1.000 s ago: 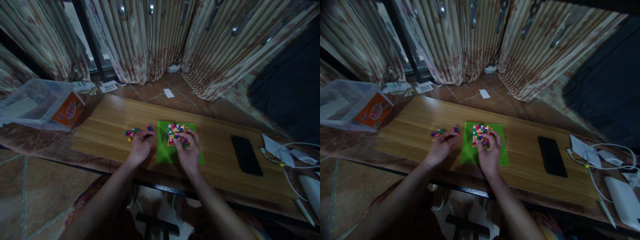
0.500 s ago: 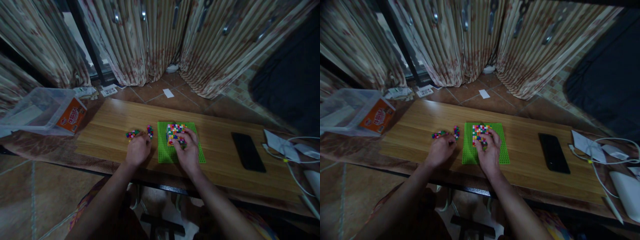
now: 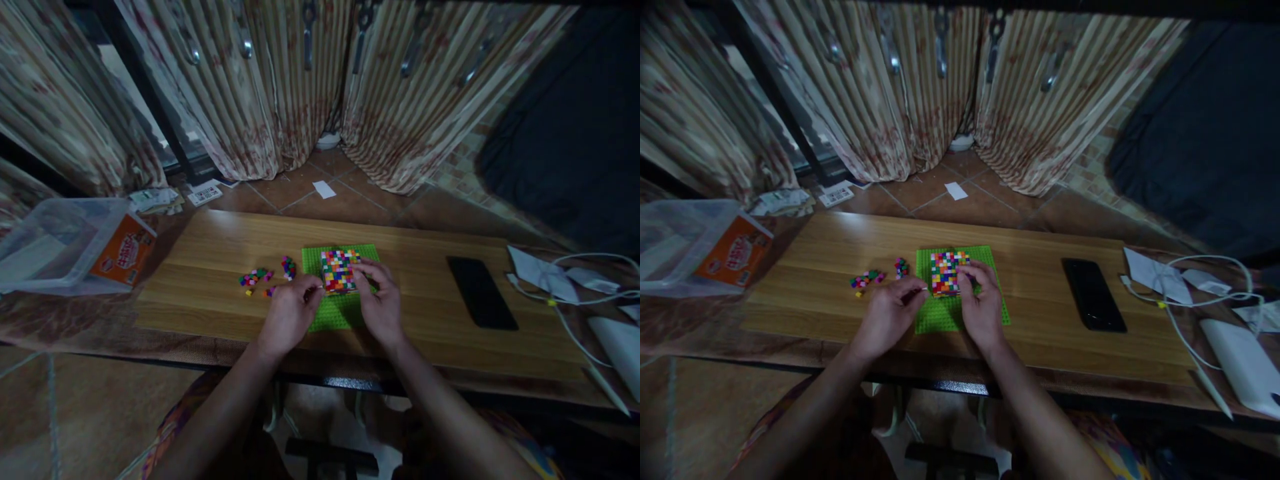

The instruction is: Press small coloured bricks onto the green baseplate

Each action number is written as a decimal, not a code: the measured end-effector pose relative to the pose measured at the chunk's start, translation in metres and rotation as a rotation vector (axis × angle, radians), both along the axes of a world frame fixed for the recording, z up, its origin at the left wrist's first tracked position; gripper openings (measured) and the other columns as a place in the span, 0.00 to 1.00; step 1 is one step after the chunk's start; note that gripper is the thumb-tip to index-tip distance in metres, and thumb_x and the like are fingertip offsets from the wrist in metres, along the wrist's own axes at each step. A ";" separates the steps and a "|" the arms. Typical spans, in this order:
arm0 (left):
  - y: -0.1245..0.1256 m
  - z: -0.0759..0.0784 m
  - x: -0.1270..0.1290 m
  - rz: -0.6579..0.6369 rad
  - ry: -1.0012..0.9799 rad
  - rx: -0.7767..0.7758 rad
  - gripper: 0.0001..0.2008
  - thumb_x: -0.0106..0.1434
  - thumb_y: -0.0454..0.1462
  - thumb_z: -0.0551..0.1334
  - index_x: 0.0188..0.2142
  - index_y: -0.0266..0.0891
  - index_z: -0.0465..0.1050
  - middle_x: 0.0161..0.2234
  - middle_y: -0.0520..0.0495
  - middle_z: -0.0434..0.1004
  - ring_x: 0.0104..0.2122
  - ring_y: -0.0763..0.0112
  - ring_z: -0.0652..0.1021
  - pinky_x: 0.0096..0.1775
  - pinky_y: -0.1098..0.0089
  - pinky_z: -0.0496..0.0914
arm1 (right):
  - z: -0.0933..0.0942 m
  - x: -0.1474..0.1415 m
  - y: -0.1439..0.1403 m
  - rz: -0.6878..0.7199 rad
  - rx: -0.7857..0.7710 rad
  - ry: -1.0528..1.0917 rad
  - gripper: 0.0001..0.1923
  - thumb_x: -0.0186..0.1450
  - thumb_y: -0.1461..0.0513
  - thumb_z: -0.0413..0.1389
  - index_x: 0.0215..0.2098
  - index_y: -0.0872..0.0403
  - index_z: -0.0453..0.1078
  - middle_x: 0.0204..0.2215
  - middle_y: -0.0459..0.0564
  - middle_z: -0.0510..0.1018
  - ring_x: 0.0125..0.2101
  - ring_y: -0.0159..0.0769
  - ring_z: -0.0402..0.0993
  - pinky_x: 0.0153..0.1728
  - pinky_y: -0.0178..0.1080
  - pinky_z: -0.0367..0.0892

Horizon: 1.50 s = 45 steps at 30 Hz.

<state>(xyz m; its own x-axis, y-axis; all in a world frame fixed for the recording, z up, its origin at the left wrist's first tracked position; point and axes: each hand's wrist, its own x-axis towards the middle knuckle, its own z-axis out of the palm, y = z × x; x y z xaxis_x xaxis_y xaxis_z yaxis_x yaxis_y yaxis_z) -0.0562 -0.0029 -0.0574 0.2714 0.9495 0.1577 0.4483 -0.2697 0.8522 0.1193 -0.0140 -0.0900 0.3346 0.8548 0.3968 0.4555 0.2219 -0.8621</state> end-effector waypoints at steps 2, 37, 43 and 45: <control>-0.001 -0.002 0.004 -0.009 -0.013 -0.019 0.05 0.61 0.37 0.60 0.33 0.43 0.76 0.32 0.48 0.79 0.30 0.67 0.77 0.35 0.70 0.66 | -0.002 0.001 0.000 0.003 -0.005 0.028 0.09 0.65 0.59 0.55 0.39 0.51 0.76 0.43 0.52 0.76 0.48 0.40 0.72 0.52 0.49 0.65; 0.019 -0.019 0.011 0.048 -0.026 -0.194 0.11 0.60 0.44 0.60 0.31 0.38 0.72 0.22 0.53 0.72 0.22 0.74 0.71 0.24 0.74 0.63 | 0.003 0.010 -0.001 -0.020 -0.057 0.115 0.09 0.63 0.62 0.55 0.39 0.52 0.76 0.44 0.51 0.76 0.48 0.39 0.72 0.52 0.47 0.64; 0.019 -0.022 0.016 0.070 -0.106 -0.223 0.10 0.58 0.43 0.61 0.28 0.38 0.70 0.21 0.54 0.70 0.20 0.75 0.70 0.23 0.74 0.62 | -0.002 0.013 0.001 -0.041 -0.046 0.141 0.08 0.62 0.61 0.56 0.38 0.52 0.75 0.43 0.51 0.76 0.48 0.40 0.71 0.52 0.47 0.64; 0.019 -0.021 0.018 0.083 -0.154 -0.268 0.10 0.57 0.42 0.62 0.26 0.38 0.69 0.19 0.54 0.69 0.19 0.75 0.69 0.22 0.74 0.61 | -0.001 0.013 0.001 -0.032 -0.054 0.149 0.09 0.62 0.61 0.55 0.38 0.52 0.75 0.43 0.51 0.76 0.48 0.39 0.71 0.52 0.47 0.64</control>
<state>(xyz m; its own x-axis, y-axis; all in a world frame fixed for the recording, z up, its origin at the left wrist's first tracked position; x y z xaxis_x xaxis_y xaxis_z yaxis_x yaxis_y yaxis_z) -0.0386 0.0165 -0.0781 0.1835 0.9807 -0.0680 0.3199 0.0058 0.9474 0.1320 -0.0133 -0.0915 0.4142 0.8613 0.2943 0.3275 0.1607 -0.9311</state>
